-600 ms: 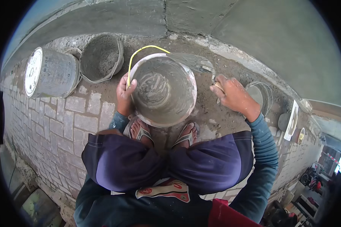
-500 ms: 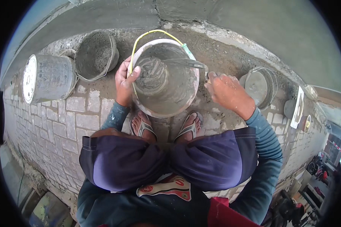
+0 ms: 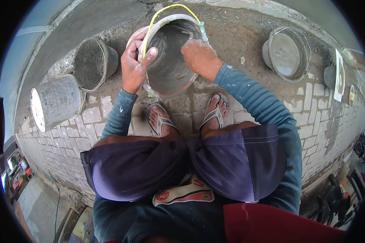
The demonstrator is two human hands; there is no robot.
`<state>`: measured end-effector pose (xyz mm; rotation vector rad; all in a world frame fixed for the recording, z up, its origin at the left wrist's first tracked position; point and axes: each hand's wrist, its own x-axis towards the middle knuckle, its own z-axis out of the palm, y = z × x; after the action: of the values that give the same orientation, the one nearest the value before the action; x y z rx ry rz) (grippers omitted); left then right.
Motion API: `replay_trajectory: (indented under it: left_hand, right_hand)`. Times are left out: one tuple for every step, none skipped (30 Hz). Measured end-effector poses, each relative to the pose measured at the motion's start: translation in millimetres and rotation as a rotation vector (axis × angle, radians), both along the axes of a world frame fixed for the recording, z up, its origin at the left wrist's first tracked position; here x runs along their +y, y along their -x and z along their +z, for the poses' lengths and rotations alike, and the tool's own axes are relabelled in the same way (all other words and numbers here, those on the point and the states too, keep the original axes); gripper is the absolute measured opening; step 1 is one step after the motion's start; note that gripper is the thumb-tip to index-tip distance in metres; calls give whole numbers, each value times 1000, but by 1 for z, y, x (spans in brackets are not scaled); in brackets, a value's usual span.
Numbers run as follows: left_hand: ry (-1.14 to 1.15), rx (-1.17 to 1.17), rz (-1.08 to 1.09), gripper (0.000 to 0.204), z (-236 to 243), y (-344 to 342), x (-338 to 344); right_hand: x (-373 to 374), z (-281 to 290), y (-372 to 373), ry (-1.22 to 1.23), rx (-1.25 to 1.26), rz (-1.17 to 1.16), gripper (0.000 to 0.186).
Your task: The person is applying plaster to a wall with a trowel.
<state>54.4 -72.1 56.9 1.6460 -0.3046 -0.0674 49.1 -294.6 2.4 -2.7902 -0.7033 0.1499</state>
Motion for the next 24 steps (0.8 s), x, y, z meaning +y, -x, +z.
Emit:
replay_trajectory:
  left_hand:
    - [-19, -50, -17, 30, -2, 4, -4]
    - [-68, -22, -13, 34, 0, 11, -6]
    - [-75, -8, -29, 34, -3, 14, -5]
    - [-36, -22, -37, 35, -7, 16, -1]
    - [3, -36, -44, 35, -11, 18, 3]
    - [-30, -36, -43, 38, -11, 21, 15]
    - [-45, -20, -52, 38, -11, 25, 20]
    - [3, -54, -47, 38, -14, 25, 18]
    - [45, -91, -34, 38, -16, 25, 19]
    - [87, -96, -2, 40, -19, 24, 21]
    - [91, -83, 33, 43, -20, 24, 24]
    - [76, -81, 65, 45, -22, 23, 29]
    - [62, -81, 97, 47, -23, 23, 33]
    - [57, -83, 123, 48, -26, 22, 36]
    - [55, -110, 150, 46, -26, 18, 37]
    - [70, -71, 169, 45, -25, 17, 38]
    - [88, -32, 189, 44, -25, 16, 38]
    - [81, -38, 196, 44, -25, 13, 42]
    - [63, -53, 173, 44, -24, 13, 48]
    - [46, -68, 151, 45, -22, 14, 53]
    - [50, -70, 159, 45, -21, 12, 51]
    - [42, -68, 147, 45, -20, 10, 47]
    - [35, -65, 135, 44, -20, 7, 43]
    - [51, -40, 140, 43, -17, 8, 42]
  right_hand:
    - [-3, -26, 0, -137, -23, 81, 26]
    - [-10, -56, 1, -142, -6, 63, 26]
    - [-13, -66, 1, -186, 72, 51, 23]
    - [-16, -75, 5, -232, 150, 39, 21]
    - [-21, -84, 9, -241, 163, 22, 21]
    - [0, -53, 5, -304, 684, -136, 24]
    - [8, -33, 7, -341, 1204, -305, 27]
    - [5, -37, 14, -355, 1212, -325, 27]
    - [7, -45, 21, -523, 1356, -373, 31]
    - [10, -52, 27, -696, 1494, -417, 35]
    - [14, -58, 33, -711, 1500, -421, 35]
    - [21, -59, 37, -861, 1739, -438, 35]
    - [27, -59, 40, -1011, 1978, -447, 35]
    - [30, -59, 44, -1167, 2150, -435, 37]
    - [35, -58, 46, -1174, 2149, -429, 37]
    - [37, -56, 48, -1337, 2235, -355, 37]
    - [38, -55, 50, -1502, 2312, -276, 37]
    - [40, -44, 48, -1577, 2343, -217, 36]
    - [36, -26, 41, -1565, 2354, -206, 36]
    - [27, -4, 31, -1250, 1984, -223, 35]
    - [15, 6, 26, -948, 1598, -233, 35]
    - [0, 0, 27, -937, 1597, -237, 35]
    - [-17, -9, 28, -642, 1052, -85, 32]
    - [-22, -5, 27, -349, 511, 64, 29]
